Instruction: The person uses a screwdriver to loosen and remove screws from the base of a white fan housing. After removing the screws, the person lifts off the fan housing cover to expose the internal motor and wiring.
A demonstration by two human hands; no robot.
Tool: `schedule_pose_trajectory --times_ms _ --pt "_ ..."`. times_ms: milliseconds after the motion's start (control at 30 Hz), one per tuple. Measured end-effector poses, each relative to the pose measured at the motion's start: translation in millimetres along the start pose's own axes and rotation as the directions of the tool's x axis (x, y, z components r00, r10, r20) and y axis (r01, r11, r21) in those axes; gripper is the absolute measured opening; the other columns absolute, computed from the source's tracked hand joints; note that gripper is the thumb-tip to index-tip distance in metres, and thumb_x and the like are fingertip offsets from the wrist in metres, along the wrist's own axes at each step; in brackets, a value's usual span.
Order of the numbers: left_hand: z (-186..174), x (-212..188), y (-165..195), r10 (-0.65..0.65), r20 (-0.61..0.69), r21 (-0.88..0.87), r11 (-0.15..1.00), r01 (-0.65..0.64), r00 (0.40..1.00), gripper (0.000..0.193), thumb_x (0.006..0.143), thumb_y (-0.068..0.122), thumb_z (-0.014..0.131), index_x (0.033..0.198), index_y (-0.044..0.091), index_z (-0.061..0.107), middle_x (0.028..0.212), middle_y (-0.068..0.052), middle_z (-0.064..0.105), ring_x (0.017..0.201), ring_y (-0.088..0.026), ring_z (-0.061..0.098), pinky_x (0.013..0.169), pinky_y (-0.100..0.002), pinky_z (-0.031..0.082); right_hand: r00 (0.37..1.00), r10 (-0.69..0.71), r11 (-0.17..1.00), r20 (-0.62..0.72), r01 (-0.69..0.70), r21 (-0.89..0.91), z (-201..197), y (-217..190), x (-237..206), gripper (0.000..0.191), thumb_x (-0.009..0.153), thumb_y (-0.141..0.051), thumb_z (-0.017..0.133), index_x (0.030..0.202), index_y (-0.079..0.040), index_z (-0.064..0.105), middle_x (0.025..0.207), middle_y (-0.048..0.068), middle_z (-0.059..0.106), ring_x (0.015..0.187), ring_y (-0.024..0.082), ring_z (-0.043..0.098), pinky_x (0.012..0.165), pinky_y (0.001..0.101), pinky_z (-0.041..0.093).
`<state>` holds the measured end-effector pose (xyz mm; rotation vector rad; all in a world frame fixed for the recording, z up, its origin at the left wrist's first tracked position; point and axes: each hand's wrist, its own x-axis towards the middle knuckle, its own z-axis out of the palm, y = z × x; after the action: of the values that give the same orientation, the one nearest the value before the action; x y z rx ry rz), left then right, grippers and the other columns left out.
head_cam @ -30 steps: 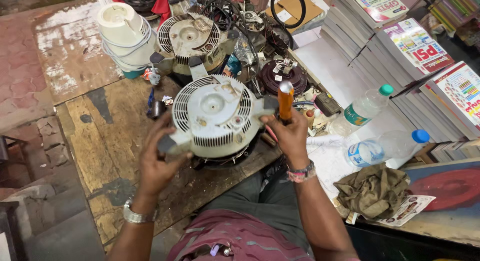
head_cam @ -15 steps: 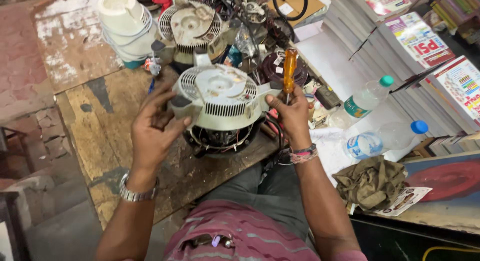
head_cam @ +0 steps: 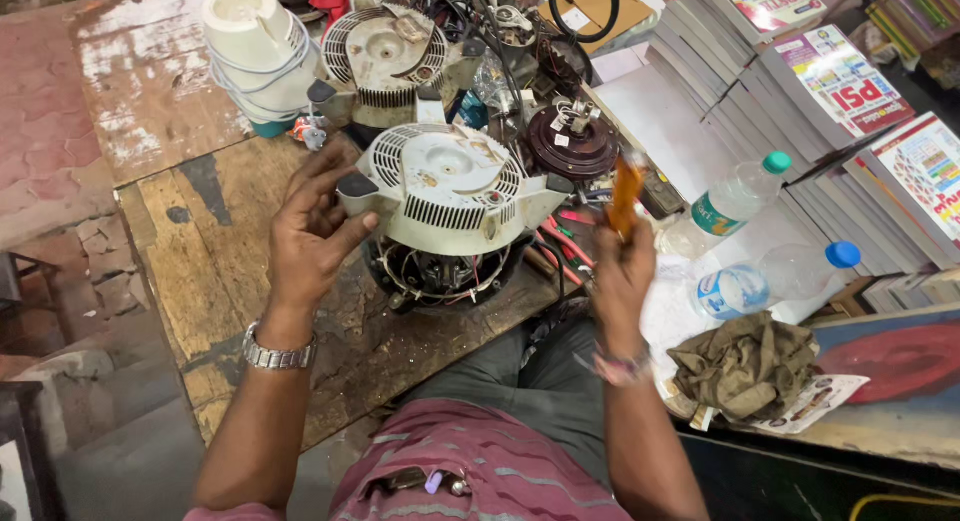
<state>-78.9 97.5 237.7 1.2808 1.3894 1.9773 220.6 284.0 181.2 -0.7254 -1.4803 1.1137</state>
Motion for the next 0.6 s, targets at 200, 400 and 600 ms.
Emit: schedule_pose_trajectory --times_ms 200,400,600 --pt "-12.4 3.7 -2.6 -0.093 0.025 -0.022 0.995 0.094 0.995 0.049 0.086 -0.011 0.075 0.132 -0.003 0.06 0.157 -0.014 0.048 0.138 -0.025 0.057 0.109 -0.037 0.055 0.721 0.231 0.947 0.653 -0.012 -0.322 -46.3 -26.9 -55.1 0.038 0.093 -0.025 0.073 0.124 -0.003 0.067 0.106 0.01 0.075 0.093 0.02 0.07 0.082 0.0346 0.055" --pt "-12.5 5.9 -4.7 -0.116 0.002 -0.082 0.99 0.115 0.993 0.05 0.085 -0.013 0.076 0.131 -0.001 0.062 0.156 -0.012 0.051 0.134 -0.022 0.061 0.105 -0.033 0.058 0.612 0.206 0.788 0.764 0.359 -0.5 18.7 17.7 -112.6 0.039 0.083 -0.022 0.079 0.118 -0.01 0.07 0.103 0.015 0.072 0.095 0.037 0.068 0.082 0.046 0.054" --pt "-13.0 3.1 -5.3 -0.195 -0.015 -0.166 0.968 0.19 0.981 0.053 0.087 -0.012 0.074 0.137 0.0 0.06 0.143 -0.014 0.06 0.123 -0.019 0.066 0.101 -0.033 0.058 0.499 -0.058 0.731 0.865 0.611 -0.304 93.5 63.5 -137.1 0.039 0.08 -0.017 0.071 0.119 -0.015 0.071 0.116 0.012 0.071 0.103 0.033 0.067 0.087 0.0493 0.047"
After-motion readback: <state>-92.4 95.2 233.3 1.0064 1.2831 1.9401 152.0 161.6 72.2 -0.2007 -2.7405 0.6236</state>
